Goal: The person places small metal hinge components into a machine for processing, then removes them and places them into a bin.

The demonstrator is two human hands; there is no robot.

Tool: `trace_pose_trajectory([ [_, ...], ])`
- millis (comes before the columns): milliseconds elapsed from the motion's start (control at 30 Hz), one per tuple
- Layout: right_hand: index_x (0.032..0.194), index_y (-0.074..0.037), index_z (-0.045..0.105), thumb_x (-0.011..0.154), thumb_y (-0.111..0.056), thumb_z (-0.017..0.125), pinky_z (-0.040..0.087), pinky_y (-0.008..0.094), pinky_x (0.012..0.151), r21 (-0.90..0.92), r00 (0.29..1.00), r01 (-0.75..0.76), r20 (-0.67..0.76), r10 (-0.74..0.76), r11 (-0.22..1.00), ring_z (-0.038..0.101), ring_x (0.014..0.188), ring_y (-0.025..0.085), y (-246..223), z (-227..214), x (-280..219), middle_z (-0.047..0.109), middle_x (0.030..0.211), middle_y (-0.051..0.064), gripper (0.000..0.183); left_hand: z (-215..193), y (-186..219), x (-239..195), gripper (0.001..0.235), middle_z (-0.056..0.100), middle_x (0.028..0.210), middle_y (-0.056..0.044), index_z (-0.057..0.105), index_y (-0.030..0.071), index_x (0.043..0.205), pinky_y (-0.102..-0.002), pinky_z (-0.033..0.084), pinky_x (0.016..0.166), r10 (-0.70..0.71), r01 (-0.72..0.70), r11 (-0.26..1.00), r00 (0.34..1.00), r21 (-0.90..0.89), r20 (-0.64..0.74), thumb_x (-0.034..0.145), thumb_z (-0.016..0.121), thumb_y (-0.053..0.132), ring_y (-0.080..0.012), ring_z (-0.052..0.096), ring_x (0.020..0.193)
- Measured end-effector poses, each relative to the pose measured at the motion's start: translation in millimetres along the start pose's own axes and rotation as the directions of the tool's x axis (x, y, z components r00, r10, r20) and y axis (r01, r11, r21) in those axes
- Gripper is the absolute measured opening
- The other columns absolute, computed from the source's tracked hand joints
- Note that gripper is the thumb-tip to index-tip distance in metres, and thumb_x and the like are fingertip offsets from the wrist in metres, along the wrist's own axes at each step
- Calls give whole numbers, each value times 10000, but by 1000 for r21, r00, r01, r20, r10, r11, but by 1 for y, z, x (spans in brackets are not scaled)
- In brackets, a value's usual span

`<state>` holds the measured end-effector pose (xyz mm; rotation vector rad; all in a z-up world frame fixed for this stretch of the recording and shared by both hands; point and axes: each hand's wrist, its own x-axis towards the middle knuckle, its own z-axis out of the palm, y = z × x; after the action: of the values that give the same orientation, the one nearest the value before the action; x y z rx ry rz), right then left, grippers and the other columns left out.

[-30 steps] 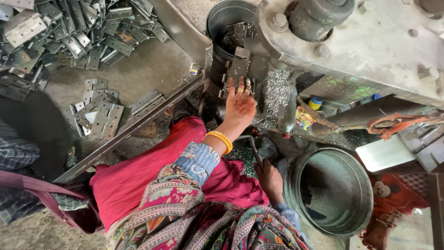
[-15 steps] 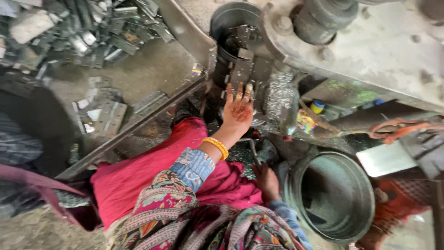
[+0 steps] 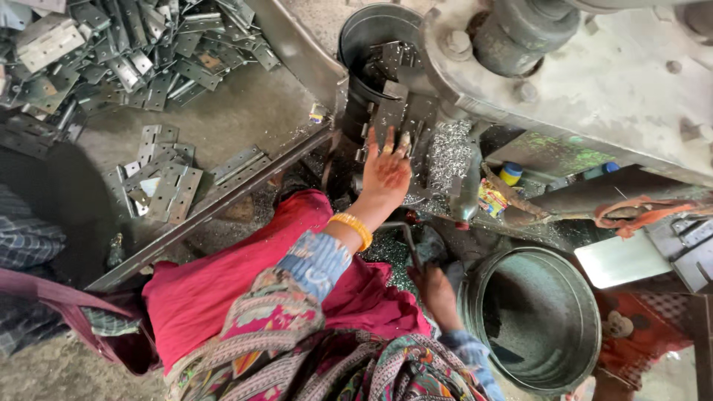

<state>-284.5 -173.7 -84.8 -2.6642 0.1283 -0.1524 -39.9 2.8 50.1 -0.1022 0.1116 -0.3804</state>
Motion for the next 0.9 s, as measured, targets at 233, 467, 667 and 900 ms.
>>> trace_pose_trajectory([
  [233,999,-36,669,934,-458,649,500,558,666,119,989,-148,36,145,982,662,788,486,-43,-12,-4,709,823,256,427,-18,-4,22,382,461,1609,-23,558,335,1449,-187,452,517,9,-2,997,995,-71,97,1105,400,294,-90,435,508],
  [467,982,-28,678,965,-524,646,518,569,726,-90,929,-267,243,281,959,684,874,484,-44,-47,11,698,873,270,497,-28,0,25,412,466,1548,-166,502,272,1486,-198,453,456,11,7,992,990,-126,141,1103,436,407,-32,494,473],
  [667,943,-22,650,923,-502,635,509,584,678,94,964,-231,155,215,968,664,832,505,-7,18,-2,698,852,285,481,-24,-30,53,435,424,1645,59,421,333,1590,-136,489,627,243,-254,965,960,-60,-139,1170,338,257,-57,701,958],
  [900,1028,-65,636,943,-530,602,515,600,673,-140,971,-169,145,189,976,658,816,522,-45,-40,3,707,850,292,474,-9,36,-4,377,541,1337,-31,511,233,1351,-334,512,632,181,-206,943,977,263,116,976,517,198,-163,622,781],
])
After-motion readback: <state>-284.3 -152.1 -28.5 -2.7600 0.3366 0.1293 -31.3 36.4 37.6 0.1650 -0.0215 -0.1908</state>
